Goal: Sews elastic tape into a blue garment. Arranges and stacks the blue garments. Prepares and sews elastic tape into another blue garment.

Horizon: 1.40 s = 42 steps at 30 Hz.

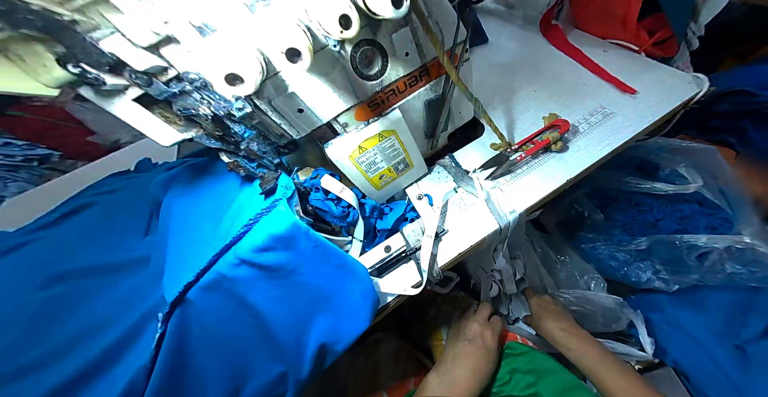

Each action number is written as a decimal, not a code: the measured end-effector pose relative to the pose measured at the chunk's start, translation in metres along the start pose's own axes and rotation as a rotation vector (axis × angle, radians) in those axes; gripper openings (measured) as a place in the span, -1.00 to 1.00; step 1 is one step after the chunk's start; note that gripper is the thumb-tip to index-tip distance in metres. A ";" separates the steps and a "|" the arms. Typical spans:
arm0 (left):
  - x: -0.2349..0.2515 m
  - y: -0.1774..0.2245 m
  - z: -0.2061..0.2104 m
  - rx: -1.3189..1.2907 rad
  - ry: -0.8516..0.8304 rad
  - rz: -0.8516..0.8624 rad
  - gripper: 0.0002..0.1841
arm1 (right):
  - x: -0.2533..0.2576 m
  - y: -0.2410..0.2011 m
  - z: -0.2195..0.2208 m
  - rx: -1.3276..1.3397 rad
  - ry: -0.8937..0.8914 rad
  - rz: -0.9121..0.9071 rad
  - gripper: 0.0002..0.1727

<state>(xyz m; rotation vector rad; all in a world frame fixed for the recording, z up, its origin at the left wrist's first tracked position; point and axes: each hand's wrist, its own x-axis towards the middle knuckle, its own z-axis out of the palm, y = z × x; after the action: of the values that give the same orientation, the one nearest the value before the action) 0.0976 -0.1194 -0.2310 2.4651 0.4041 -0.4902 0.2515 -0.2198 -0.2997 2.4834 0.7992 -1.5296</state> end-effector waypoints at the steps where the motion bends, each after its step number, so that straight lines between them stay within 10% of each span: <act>1: 0.000 -0.001 0.001 0.000 0.017 0.008 -0.71 | 0.003 0.002 0.005 -0.015 -0.014 0.011 -0.30; 9: 0.000 -0.004 0.003 -0.038 0.035 0.015 -0.71 | -0.024 0.017 -0.019 0.037 0.079 -0.057 -0.55; 16: -0.002 -0.005 0.004 -0.126 0.078 0.035 -0.66 | -0.100 0.031 -0.071 0.565 0.295 -0.501 -0.59; 22: -0.032 0.016 -0.023 -0.529 0.729 0.272 -0.74 | -0.155 0.024 -0.096 0.787 0.131 -1.089 -0.67; 25: -0.053 0.026 -0.057 -0.781 0.740 0.418 -0.43 | -0.167 -0.002 -0.102 0.648 0.025 -1.237 -0.72; 28: -0.069 0.032 -0.077 -0.862 0.656 0.428 -0.22 | -0.171 -0.034 -0.103 0.599 -0.047 -1.258 -0.73; 36: -0.105 0.015 -0.099 -1.045 0.800 0.347 -0.61 | -0.173 -0.058 -0.117 0.732 -0.224 -1.256 -0.67; 42: -0.122 0.015 -0.118 -0.813 0.746 0.304 -0.64 | -0.174 -0.060 -0.117 0.584 0.054 -1.330 -0.65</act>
<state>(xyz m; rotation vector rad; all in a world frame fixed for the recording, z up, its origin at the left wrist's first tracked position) 0.0251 -0.0817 -0.0811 1.7605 0.3960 0.6387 0.2544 -0.1910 -0.0834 2.2914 2.6827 -2.2089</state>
